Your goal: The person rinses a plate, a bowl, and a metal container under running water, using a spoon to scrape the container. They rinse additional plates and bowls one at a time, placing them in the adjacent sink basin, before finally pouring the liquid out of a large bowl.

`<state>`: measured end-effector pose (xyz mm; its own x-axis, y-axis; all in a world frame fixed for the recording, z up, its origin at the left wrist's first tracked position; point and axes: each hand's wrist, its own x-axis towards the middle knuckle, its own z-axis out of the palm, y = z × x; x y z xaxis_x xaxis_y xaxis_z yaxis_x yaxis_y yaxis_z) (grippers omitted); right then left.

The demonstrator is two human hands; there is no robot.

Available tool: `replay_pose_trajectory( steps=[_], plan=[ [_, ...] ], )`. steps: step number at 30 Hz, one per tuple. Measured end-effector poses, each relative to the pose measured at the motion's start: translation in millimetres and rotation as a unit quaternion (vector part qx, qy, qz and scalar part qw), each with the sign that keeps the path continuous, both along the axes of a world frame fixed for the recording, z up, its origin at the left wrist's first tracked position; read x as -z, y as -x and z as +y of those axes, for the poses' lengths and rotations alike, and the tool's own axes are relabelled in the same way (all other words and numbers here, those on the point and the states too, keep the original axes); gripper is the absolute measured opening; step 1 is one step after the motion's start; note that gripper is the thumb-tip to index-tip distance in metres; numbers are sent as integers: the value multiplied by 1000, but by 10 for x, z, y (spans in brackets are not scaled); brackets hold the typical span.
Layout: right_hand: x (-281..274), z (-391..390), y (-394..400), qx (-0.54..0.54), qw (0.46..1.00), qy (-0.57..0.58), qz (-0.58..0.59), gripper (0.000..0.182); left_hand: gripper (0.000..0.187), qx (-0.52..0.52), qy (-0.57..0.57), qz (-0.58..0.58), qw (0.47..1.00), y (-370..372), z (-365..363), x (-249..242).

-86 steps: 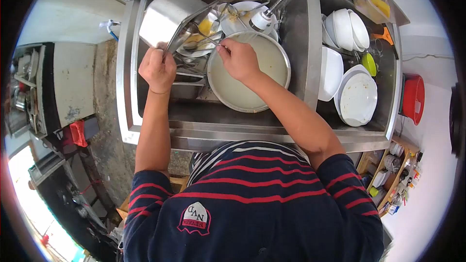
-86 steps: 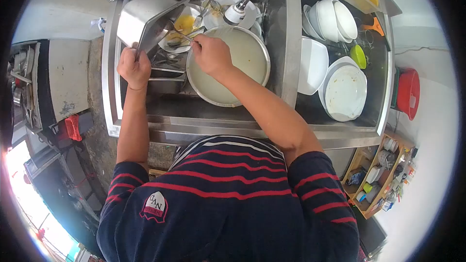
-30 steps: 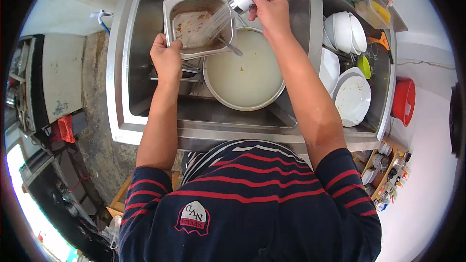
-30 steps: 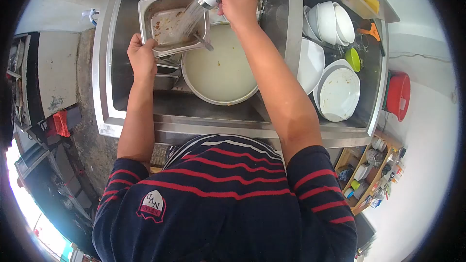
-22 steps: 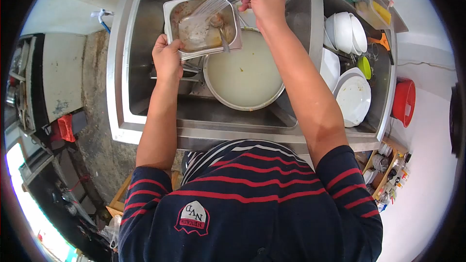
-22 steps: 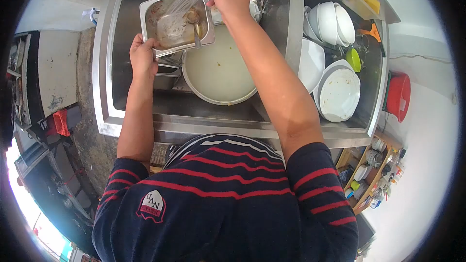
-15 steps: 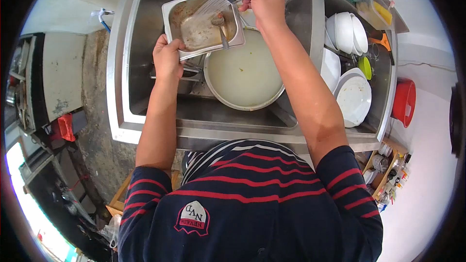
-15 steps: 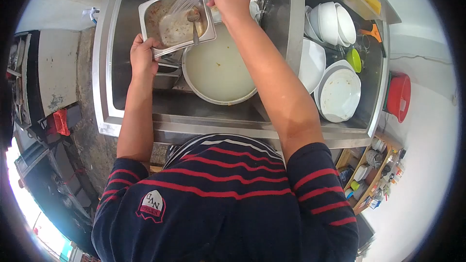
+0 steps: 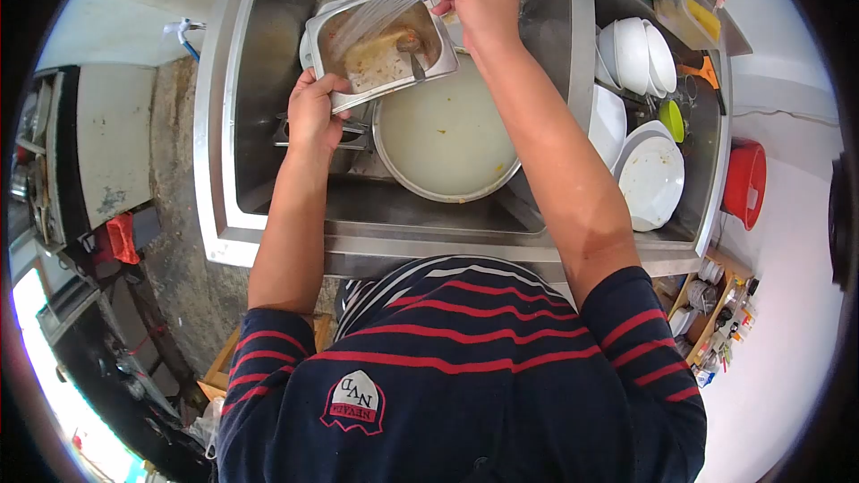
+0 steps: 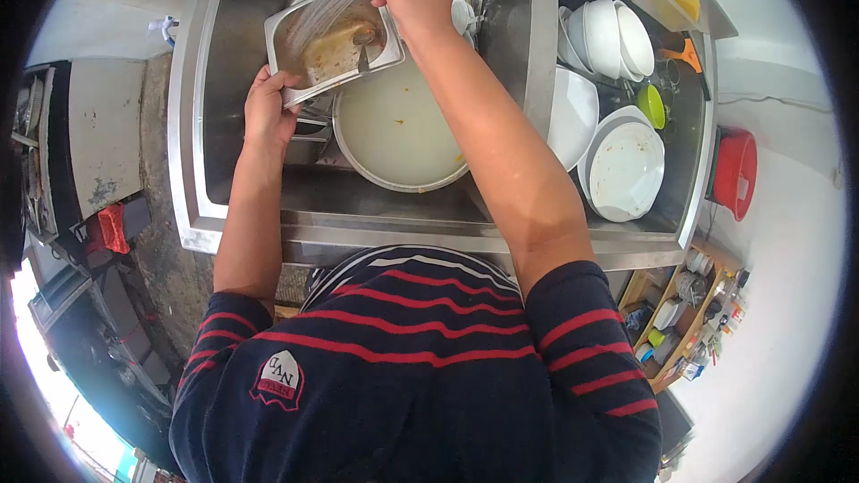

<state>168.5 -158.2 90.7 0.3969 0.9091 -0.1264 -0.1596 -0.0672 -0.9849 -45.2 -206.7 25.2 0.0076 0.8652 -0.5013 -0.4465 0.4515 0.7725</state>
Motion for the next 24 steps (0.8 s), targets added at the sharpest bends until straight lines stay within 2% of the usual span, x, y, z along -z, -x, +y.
replay_pose_trajectory(
  steps=[8, 24],
  plan=[
    [15, 12, 53, 35, 997, -58, -34, 30, 16, 3, 22, -9, 1000, 4, -25, 30],
    [-34, 17, 167, 71, 996, -37, -26, 28, 16, -8, 27, -54, 998, -43, -68, -36]
  ],
)
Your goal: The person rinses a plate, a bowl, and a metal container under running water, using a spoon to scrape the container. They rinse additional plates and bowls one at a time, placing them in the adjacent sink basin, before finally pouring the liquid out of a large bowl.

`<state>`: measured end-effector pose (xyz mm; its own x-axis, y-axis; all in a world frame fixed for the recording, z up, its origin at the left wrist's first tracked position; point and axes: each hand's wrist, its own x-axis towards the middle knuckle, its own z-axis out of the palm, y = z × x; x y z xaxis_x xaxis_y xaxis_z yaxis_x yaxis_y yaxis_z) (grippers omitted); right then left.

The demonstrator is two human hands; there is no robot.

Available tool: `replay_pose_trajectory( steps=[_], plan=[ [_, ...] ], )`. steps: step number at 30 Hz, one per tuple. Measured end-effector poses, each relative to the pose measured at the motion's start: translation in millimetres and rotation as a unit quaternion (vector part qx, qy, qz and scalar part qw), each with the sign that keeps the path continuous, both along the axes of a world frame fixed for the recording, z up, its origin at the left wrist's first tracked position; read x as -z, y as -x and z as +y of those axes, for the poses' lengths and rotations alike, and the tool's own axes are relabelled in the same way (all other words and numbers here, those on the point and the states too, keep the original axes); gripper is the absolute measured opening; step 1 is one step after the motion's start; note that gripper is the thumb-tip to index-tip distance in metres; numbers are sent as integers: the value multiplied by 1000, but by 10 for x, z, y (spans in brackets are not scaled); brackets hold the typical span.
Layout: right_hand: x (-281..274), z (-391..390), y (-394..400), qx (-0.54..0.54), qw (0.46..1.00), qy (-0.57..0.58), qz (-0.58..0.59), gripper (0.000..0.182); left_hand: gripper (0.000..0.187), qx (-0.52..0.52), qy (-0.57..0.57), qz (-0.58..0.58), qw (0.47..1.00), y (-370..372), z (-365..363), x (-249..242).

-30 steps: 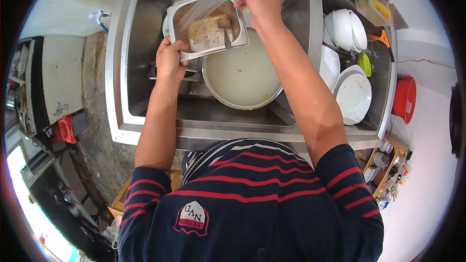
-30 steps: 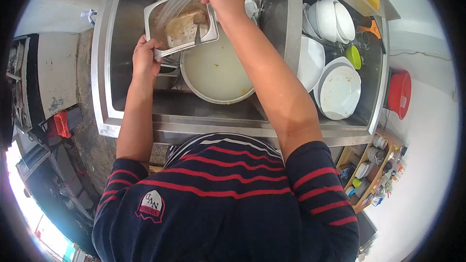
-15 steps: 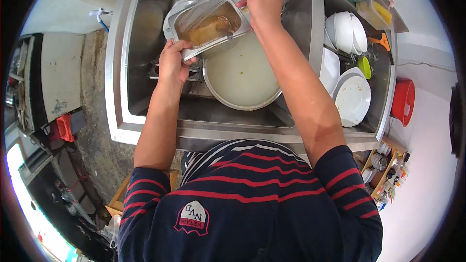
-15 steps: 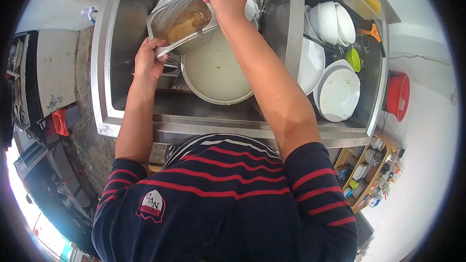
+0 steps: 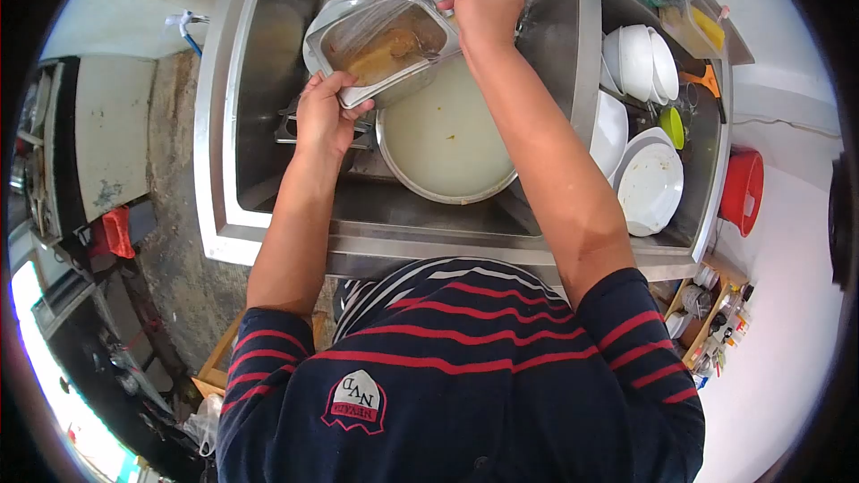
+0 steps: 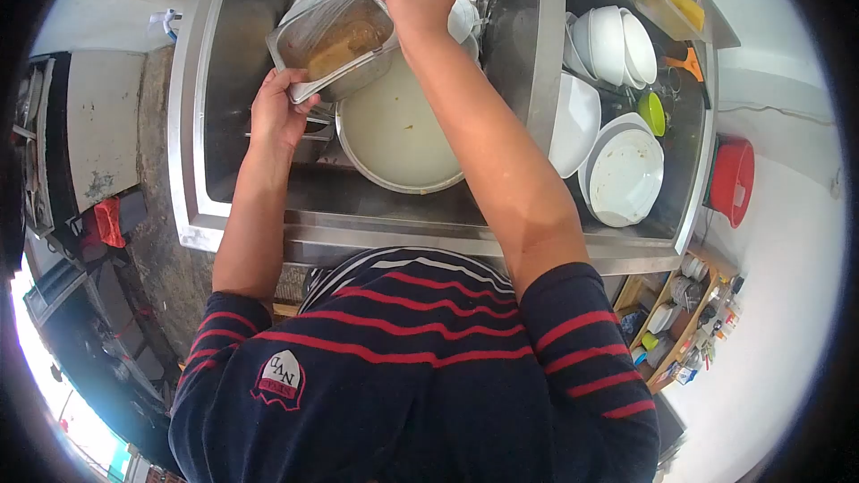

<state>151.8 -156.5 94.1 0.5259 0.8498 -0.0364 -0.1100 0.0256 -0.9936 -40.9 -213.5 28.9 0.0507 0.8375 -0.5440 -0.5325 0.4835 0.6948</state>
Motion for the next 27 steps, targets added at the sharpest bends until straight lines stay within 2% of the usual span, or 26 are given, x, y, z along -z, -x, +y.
replay_pose_trajectory(
  steps=[9, 12, 14, 17, 20, 23, 25, 27],
  plan=[
    [67, 20, -56, 11, 999, 6, -34, 30, 10, -7, -4, 8, 1000, -16, -27, -46],
    [162, 73, -105, 18, 1000, 0, 3, 29, 8, -10, -28, 28, 999, 2, -24, -95],
    [252, 91, -167, 18, 999, 7, -46, 29, 8, -9, -49, 40, 998, 18, -23, -107],
    [239, 45, -159, 21, 993, 30, -112, 27, 8, -4, -105, 88, 991, 55, -28, -132],
    [283, 44, -104, 32, 997, -35, -66, 32, 8, -24, -135, 133, 981, 82, -19, -169],
    [343, 66, -111, 46, 994, -43, -85, 33, 5, -28, -166, 194, 966, 182, -10, -120],
    [356, 61, -117, 48, 995, -27, -84, 33, 8, -25, -167, 269, 948, 199, -7, -136],
    [366, 60, -105, 50, 995, -12, -82, 33, 10, -22, -172, 293, 940, 209, -20, -157]
  ],
)
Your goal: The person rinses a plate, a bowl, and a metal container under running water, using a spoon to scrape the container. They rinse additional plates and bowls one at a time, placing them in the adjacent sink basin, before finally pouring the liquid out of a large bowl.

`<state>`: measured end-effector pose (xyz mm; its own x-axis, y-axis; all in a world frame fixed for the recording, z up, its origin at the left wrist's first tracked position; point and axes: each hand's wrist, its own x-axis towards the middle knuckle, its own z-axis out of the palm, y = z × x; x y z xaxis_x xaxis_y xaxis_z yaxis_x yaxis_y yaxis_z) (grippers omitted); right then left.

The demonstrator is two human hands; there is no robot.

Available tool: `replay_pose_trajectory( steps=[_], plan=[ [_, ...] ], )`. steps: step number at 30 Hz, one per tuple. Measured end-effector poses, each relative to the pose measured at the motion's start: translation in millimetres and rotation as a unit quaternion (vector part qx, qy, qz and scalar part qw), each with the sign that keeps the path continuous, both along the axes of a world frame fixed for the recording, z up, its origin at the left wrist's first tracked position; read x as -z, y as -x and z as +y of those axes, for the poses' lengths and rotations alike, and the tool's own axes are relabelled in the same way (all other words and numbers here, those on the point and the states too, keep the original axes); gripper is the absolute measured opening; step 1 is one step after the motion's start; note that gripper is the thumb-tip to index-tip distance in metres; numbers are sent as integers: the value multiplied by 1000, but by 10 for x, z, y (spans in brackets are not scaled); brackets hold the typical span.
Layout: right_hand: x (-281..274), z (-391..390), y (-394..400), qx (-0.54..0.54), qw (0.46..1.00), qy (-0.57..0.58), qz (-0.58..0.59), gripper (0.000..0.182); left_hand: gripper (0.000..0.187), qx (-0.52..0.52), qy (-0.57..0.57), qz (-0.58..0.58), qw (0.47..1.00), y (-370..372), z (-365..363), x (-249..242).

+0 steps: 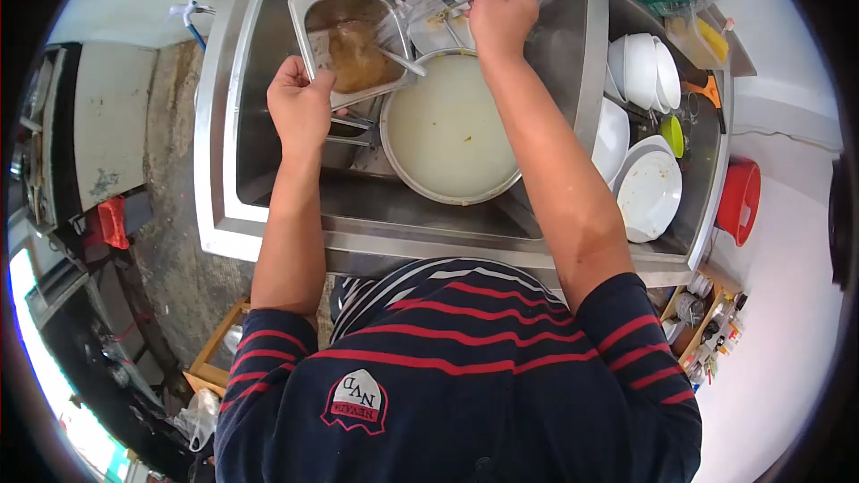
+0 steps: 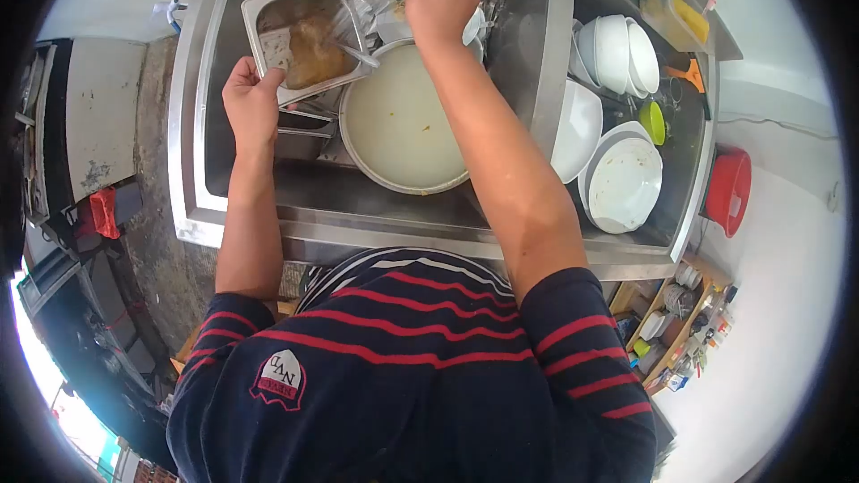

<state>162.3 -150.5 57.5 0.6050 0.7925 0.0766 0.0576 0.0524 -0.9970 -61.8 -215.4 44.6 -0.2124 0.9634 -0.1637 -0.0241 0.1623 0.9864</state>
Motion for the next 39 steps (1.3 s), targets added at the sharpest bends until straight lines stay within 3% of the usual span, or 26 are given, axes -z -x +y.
replay_pose_trajectory(
  steps=[8, 17, 22, 28, 35, 39],
  plan=[
    [5, -47, -33, -7, 997, 1, -78, 35, 15, -21, -35, 69, 997, -50, -33, -60],
    [-22, -94, -54, -3, 999, 16, -48, 34, 17, -24, -66, 67, 995, -111, -51, -77],
    [17, -103, -76, -3, 999, 21, -45, 33, 19, -44, -99, 150, 983, -81, -28, 23],
    [33, -98, -67, -19, 1000, 8, -16, 31, 16, -69, -134, 169, 974, -57, 8, 124],
    [388, 39, -207, -22, 996, -23, -78, 30, 16, -101, -153, 128, 975, -36, 29, 107],
    [261, -117, -197, -64, 998, 12, -20, 28, 16, -120, -160, 115, 973, -61, 9, 18]
  ],
)
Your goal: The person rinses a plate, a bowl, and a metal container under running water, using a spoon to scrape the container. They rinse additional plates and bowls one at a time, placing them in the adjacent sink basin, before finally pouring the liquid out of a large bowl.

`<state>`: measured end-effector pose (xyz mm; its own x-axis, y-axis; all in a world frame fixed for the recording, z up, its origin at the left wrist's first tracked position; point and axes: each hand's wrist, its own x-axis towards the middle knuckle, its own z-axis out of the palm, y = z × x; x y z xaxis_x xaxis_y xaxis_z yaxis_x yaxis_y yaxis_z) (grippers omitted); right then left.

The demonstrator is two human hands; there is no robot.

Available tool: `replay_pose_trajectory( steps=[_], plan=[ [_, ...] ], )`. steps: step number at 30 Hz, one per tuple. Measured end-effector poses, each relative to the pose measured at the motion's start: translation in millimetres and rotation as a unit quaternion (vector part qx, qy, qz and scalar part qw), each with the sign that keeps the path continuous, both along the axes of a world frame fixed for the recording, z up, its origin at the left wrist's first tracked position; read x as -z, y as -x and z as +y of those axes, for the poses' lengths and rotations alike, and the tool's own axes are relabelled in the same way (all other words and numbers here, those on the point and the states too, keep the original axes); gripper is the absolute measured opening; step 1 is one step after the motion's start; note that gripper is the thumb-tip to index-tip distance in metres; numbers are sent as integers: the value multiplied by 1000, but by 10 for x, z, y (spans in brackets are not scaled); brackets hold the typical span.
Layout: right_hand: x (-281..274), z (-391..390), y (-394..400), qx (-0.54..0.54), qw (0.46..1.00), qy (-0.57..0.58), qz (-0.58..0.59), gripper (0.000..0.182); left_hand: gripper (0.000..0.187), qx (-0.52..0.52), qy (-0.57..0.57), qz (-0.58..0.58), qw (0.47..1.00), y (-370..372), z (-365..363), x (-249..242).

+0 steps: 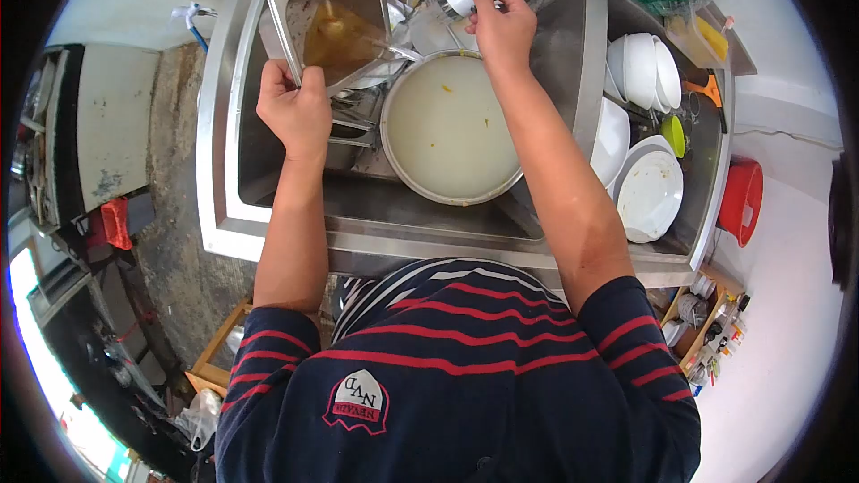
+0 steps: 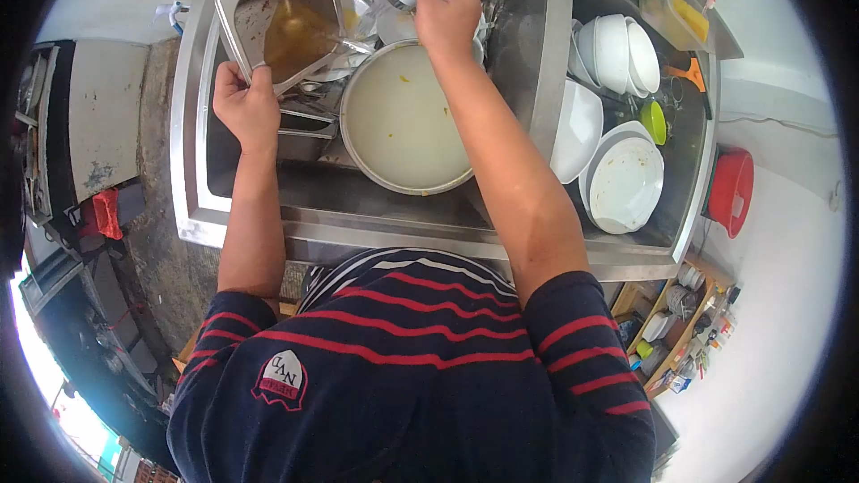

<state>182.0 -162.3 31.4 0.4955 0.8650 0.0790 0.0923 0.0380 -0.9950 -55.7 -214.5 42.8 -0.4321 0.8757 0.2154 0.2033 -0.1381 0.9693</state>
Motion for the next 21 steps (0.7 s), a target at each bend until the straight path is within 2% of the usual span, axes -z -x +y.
replay_pose_trajectory(
  steps=[1, 3, 6, 9, 11, 12, 14, 15, 17, 18, 19, 21],
  plan=[
    [-34, -35, -5, -1, 1000, 17, 8, 29, 16, 1, 2, -27, 1000, -9, -4, -16],
    [-54, -79, -21, -1, 999, 34, 15, 30, 16, -1, -8, -6, 1000, 33, 27, 50],
    [10, -154, -44, -8, 998, -17, 58, 33, 16, -2, -19, 15, 1000, 38, 32, 92],
    [166, -305, -39, 47, 994, -12, 95, 36, 16, -1, -15, 10, 1000, 4, 23, 85],
    [259, -424, -38, -45, 983, 146, 106, 39, 17, 1, -10, 6, 1000, -15, 25, 100],
    [241, -469, 5, -44, 983, 146, 106, 39, 17, 3, -18, 20, 1000, -25, 36, 116],
    [234, -546, 159, -176, 939, 276, 103, 40, 17, 8, -25, 36, 999, -31, 41, 171],
    [260, -551, 206, -174, 940, 276, 105, 40, 16, 14, -24, 49, 998, -39, 45, 193],
    [326, -553, 279, -277, 909, 303, 72, 43, 16, 22, -24, 62, 998, -48, 49, 214],
    [384, -570, 300, -294, 905, 296, 82, 39, 15, 19, -28, 82, 996, -69, 34, 182],
    [439, -580, 313, -295, 905, 295, 81, 39, 13, 15, -31, 101, 994, -79, 26, 151],
    [491, -583, 342, -268, 939, 217, -8, 31, 12, 7, -51, 126, 991, -71, 30, 90]
  ],
)
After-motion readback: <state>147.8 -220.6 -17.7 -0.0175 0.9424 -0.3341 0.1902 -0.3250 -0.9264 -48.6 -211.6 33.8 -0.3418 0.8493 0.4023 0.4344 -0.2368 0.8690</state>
